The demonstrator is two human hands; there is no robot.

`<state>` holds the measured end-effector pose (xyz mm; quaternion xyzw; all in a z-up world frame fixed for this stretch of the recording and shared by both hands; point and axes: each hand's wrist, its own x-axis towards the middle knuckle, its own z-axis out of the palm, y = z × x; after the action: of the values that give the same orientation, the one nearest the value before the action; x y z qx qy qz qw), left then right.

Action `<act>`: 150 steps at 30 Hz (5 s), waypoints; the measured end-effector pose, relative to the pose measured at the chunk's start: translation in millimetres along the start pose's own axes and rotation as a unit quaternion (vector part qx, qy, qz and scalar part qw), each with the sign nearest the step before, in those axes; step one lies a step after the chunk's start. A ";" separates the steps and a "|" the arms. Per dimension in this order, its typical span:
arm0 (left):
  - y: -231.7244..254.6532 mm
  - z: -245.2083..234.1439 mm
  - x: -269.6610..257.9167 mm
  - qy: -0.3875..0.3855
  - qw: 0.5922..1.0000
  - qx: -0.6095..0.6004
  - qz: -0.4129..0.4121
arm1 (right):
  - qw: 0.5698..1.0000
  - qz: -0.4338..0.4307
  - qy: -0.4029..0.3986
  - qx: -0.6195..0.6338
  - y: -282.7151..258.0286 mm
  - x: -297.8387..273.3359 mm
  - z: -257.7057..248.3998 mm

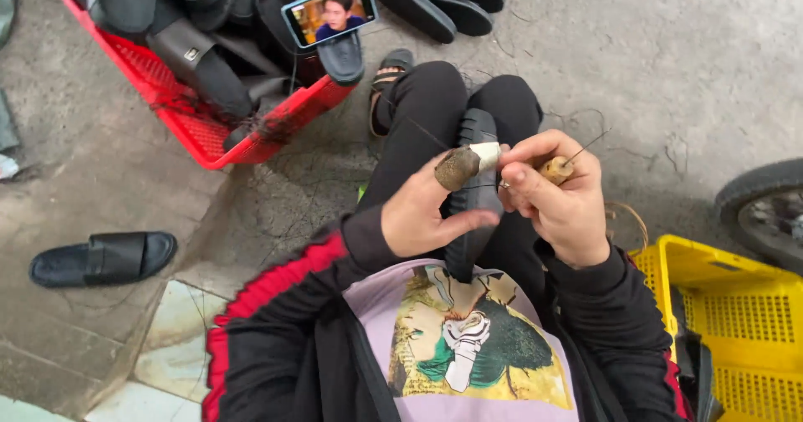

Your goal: Hand-sewing a rubber shoe sole to the upper part of a shoe using a needle and thread.

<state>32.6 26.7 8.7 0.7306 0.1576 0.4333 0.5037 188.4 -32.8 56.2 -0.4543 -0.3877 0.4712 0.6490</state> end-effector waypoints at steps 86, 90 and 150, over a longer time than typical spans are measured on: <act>-41.5 32.3 -102.2 -0.179 0.929 0.210 -0.246 | 0.758 0.070 -0.198 -0.617 62.2 -131.8 -70.3; -40.7 31.8 -102.2 -0.172 0.932 0.212 -0.236 | 0.714 -0.019 -0.221 -0.664 61.9 -129.9 -68.4; -27.4 -21.0 -82.6 -0.250 0.922 0.296 -0.027 | 0.378 -0.035 -0.102 -0.920 24.1 -154.9 -154.0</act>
<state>-25.9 -3.7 -51.9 0.9262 0.1672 0.1567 0.2994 286.0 -213.2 -22.6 -0.7069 -0.6619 -0.1554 -0.1953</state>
